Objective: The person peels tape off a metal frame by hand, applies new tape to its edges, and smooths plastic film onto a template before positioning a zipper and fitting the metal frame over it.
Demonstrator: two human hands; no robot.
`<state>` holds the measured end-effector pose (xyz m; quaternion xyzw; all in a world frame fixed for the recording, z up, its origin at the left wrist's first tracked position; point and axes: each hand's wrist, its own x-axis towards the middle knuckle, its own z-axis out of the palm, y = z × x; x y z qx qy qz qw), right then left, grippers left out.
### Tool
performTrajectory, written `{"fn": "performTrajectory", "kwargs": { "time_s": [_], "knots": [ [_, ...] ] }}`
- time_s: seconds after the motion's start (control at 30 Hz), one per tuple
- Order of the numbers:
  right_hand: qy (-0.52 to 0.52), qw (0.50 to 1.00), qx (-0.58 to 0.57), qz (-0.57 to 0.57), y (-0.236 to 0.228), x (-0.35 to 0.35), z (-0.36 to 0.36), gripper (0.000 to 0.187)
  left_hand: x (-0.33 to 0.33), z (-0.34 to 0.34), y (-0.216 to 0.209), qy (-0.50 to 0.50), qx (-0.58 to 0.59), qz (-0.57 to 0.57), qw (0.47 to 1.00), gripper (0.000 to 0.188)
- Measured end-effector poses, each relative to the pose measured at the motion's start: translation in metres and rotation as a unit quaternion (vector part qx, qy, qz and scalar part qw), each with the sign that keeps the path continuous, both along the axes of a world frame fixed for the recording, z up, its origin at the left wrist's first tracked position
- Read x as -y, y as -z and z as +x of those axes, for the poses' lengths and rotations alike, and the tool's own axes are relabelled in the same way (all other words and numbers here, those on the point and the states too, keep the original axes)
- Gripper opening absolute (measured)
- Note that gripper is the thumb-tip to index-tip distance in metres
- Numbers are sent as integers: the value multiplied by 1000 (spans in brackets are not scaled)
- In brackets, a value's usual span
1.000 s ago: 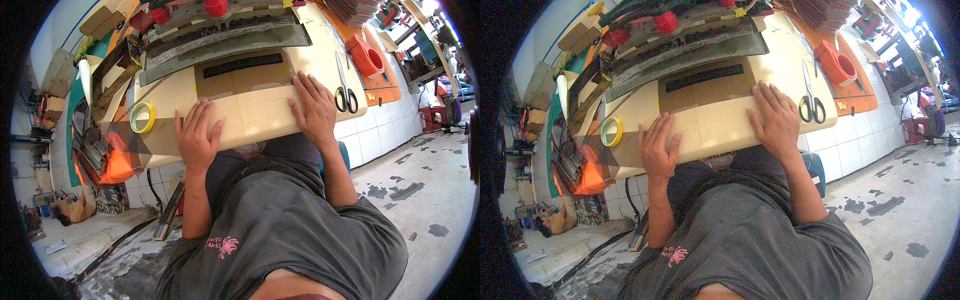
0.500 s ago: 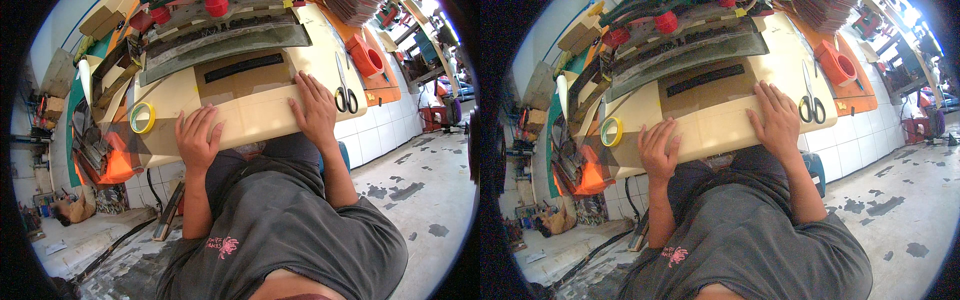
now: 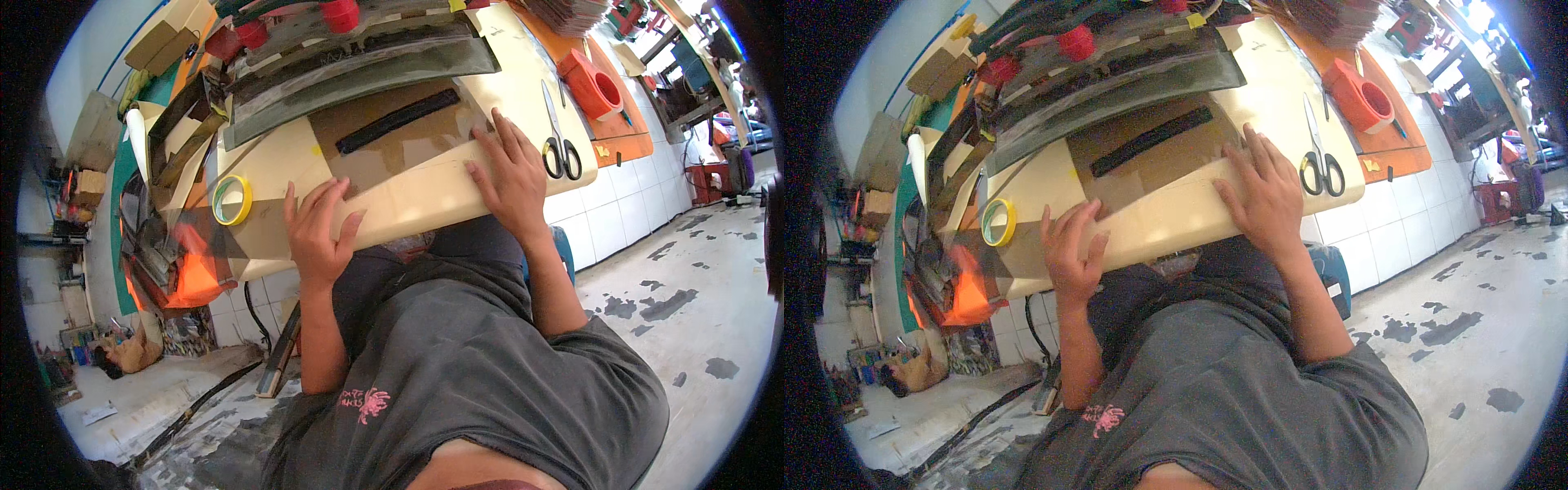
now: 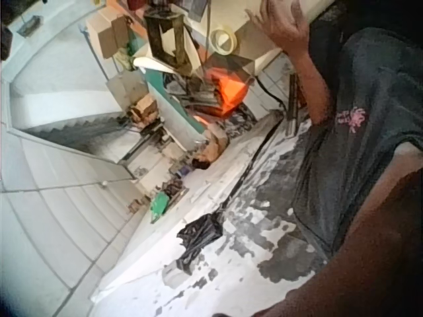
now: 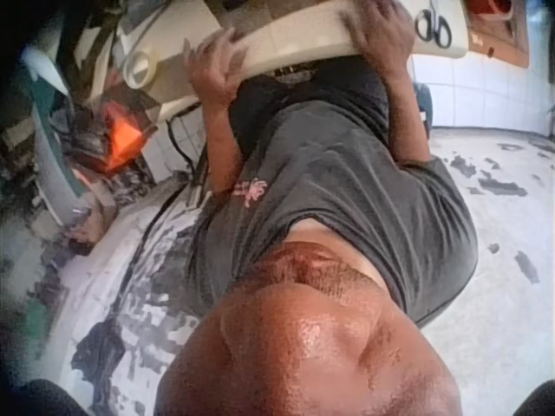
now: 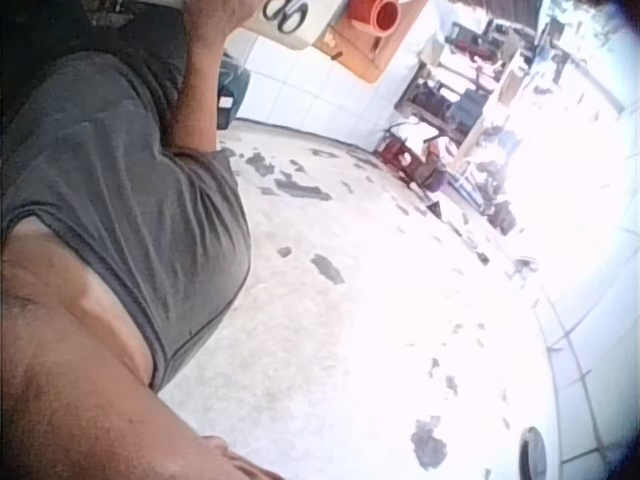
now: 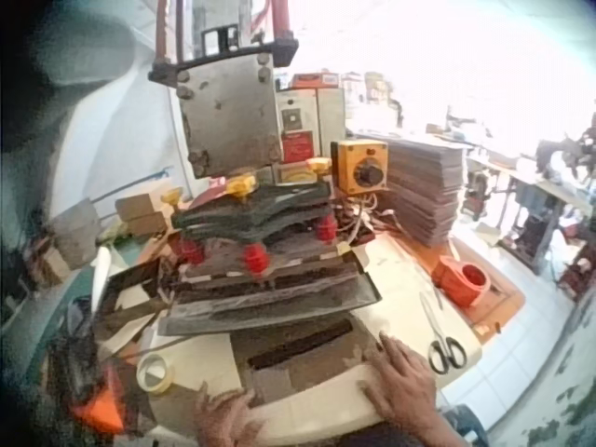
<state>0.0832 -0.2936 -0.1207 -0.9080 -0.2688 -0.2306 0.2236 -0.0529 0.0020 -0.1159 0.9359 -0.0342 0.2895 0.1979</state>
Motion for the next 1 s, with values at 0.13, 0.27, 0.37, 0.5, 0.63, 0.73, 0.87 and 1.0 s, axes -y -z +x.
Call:
{"fn": "performTrajectory", "kwargs": {
  "time_s": [0.13,0.27,0.37,0.5,0.63,0.73,0.87,1.0],
  "knots": [
    [25,999,5,-19,0,-1,0,54,-3,-6,1,61,0,-33,998,35],
    [-8,1000,7,-7,-3,3,0,52,-7,-10,-6,128,-24,-47,990,33],
    [-57,998,12,-32,-4,9,-2,44,-5,-7,-12,136,-34,-41,989,40],
    [-56,998,-9,14,-5,9,-1,34,5,2,-15,64,-33,-38,997,58],
    [-9,999,-32,41,-6,6,4,37,2,1,-10,89,-101,1,991,68],
    [10,999,-41,25,-6,4,7,40,16,-4,-10,153,-100,-18,983,62],
    [16,999,-39,14,-2,5,18,41,37,-7,-13,190,-99,-13,977,59],
    [7,999,-42,7,-4,4,25,40,52,-9,-11,250,-99,-27,963,61]
  ]
}}
